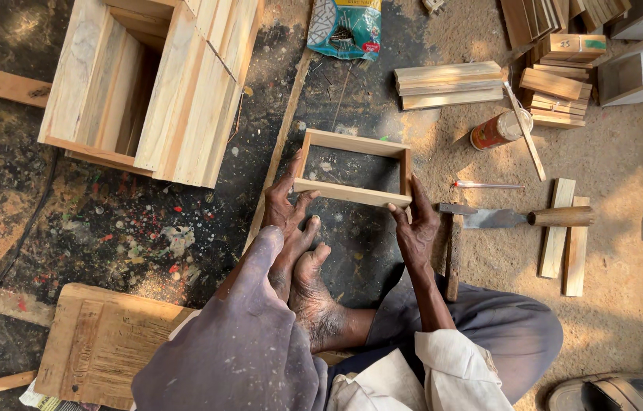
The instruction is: The person assembles a small wooden box by nailing four pieces of wood together. They use a hammer to drive nails into the joints, forming a rectangular frame. The person works on the floor, surrounded by other wooden pieces and tools.
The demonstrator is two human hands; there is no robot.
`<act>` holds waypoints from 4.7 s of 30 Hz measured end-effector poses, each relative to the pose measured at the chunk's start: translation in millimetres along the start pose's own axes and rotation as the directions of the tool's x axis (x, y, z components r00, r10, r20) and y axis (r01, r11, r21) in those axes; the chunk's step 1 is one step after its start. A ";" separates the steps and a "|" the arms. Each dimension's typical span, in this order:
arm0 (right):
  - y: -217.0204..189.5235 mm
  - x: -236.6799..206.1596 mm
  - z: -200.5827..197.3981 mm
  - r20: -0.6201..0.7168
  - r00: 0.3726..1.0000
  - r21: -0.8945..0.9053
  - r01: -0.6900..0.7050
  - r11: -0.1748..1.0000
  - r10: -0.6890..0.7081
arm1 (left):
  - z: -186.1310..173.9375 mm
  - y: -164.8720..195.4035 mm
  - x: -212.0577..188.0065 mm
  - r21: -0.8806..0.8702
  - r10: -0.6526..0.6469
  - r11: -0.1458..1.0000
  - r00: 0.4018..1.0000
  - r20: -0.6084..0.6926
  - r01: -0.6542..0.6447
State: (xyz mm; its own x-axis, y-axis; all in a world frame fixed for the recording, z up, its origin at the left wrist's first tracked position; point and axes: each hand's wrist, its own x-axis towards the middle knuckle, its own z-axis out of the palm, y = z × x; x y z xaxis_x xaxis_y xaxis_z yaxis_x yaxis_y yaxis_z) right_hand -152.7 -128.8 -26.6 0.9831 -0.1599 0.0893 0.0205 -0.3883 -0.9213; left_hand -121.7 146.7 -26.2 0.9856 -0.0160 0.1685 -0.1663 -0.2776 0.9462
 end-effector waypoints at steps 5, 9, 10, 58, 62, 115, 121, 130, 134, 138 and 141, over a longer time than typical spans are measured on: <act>8.1 5.8 -4.0 0.010 0.987 0.000 -0.161 0.987 0.161 | 2.9 -24.0 0.5 0.171 0.002 0.985 1.000 -0.009 0.000; 17.3 -10.0 -58.5 -0.071 0.992 -0.511 -0.125 0.850 0.103 | 10.4 -33.3 9.6 0.422 0.154 0.890 0.985 0.078 -0.173; 20.5 -12.5 -70.5 -0.096 0.990 -0.658 -0.144 0.739 0.108 | 16.7 -34.2 16.5 0.479 0.183 0.851 0.977 0.110 -0.214; -20.6 -10.1 -62.1 0.198 0.974 -0.706 0.221 0.674 -0.112 | 62.6 -20.8 65.6 0.646 0.114 0.647 0.889 0.444 -0.406; -12.7 -23.5 -56.2 0.271 0.953 -0.705 0.294 0.645 -0.139 | 61.8 -19.4 65.9 0.647 0.124 0.649 0.894 0.430 -0.401; 24.5 9.2 -55.8 0.030 0.966 -0.302 -0.235 0.924 0.255 | -31.7 -50.6 198.6 0.377 0.135 0.886 0.927 0.349 -0.271; 25.0 8.5 -56.5 0.023 0.961 -0.342 -0.253 0.905 0.277 | -4.0 -92.5 204.9 0.416 0.178 0.854 0.926 0.333 -0.313; 24.0 8.6 -57.6 0.026 0.965 -0.305 -0.241 0.921 0.261 | 15.9 -83.5 193.3 0.495 0.112 0.847 0.976 0.188 -0.193; 23.4 9.8 -56.6 0.037 0.927 -0.239 -0.354 0.904 0.373 | 23.9 -88.6 188.0 0.522 0.089 0.838 0.983 0.159 -0.160; 25.5 12.1 -55.7 0.035 0.941 -0.248 -0.319 0.915 0.338 | 24.3 -95.7 188.8 0.482 0.091 0.866 0.989 0.115 -0.136; 29.8 12.8 -54.7 0.045 0.913 -0.267 -0.380 0.886 0.405 | 19.7 -96.7 191.0 0.417 0.135 0.889 0.979 0.154 -0.188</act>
State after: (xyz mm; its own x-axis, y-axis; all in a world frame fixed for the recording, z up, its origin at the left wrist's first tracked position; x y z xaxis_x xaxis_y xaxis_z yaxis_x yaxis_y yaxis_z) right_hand -149.5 -192.1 -32.2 0.9142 -0.2622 -0.3091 -0.4039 -0.5255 -0.7488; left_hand 83.2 151.6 -90.9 0.9472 -0.2005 0.2500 -0.3198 -0.6445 0.6945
